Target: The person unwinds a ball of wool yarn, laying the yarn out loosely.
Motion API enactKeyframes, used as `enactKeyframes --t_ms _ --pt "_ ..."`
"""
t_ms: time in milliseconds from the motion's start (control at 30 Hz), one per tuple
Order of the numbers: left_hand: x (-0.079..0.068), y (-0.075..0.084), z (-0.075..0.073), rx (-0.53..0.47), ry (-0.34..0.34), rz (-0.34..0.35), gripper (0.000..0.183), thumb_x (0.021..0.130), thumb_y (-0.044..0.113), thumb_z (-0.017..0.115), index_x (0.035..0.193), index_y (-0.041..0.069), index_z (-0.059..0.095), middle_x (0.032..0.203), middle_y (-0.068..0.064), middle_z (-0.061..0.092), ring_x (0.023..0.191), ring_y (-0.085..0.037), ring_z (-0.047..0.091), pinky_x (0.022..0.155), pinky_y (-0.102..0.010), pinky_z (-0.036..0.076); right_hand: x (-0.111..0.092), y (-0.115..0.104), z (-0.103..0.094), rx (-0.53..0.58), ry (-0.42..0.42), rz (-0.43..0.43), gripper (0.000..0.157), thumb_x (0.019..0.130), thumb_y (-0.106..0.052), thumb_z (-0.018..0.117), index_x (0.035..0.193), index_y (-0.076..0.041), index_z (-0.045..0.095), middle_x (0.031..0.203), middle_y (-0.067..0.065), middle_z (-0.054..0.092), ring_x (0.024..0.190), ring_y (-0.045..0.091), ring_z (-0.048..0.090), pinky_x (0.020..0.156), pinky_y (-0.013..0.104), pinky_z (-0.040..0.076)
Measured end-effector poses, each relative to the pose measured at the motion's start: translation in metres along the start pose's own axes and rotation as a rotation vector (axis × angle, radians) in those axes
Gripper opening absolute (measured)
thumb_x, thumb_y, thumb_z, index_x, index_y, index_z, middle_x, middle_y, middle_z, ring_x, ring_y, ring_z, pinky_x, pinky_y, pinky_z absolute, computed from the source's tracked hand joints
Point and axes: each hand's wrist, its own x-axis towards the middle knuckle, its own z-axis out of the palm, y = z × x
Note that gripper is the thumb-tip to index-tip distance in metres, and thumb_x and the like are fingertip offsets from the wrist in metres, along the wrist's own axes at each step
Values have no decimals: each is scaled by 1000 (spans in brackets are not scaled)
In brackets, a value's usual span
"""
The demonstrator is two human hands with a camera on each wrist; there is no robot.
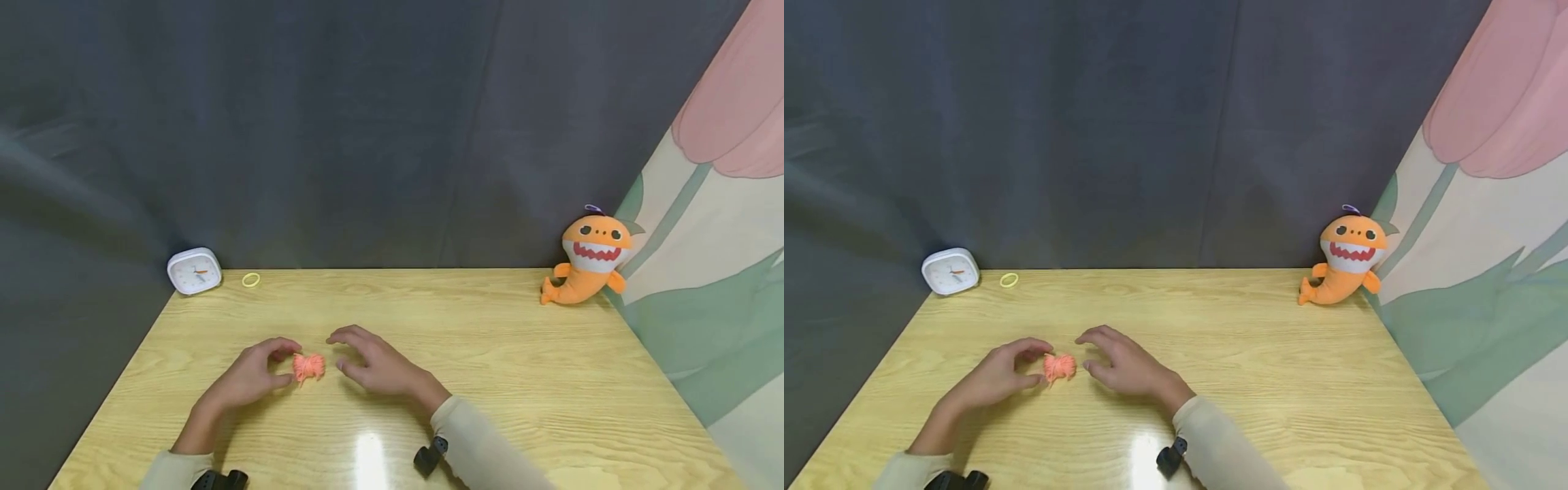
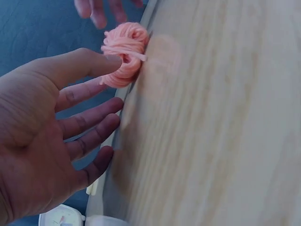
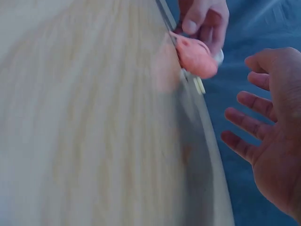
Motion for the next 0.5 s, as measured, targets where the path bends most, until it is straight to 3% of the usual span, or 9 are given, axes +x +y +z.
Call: enactKeyframes --t_ms 167,300,500 --pt "5 -4 6 -23 12 -1 44 81 19 88 120 14 71 120 -4 70 105 -20 62 91 -37 54 10 -1 14 82 4 -19 41 106 -21 57 146 -13 52 151 -2 51 137 23 55 113 39 50" --pt "9 -4 12 -25 33 -19 32 81 17 87 110 16 72 99 -2 67 87 -16 55 75 -26 46 15 -2 21 104 26 -41 38 104 -15 60 142 -11 56 147 1 55 130 24 58 108 38 53" --pt "9 0 13 -60 27 -62 19 83 14 83 99 14 72 80 -1 57 73 -13 47 63 -23 37 20 -7 29 82 39 -53 35 103 -13 62 138 -14 60 145 1 55 133 18 56 112 32 50"
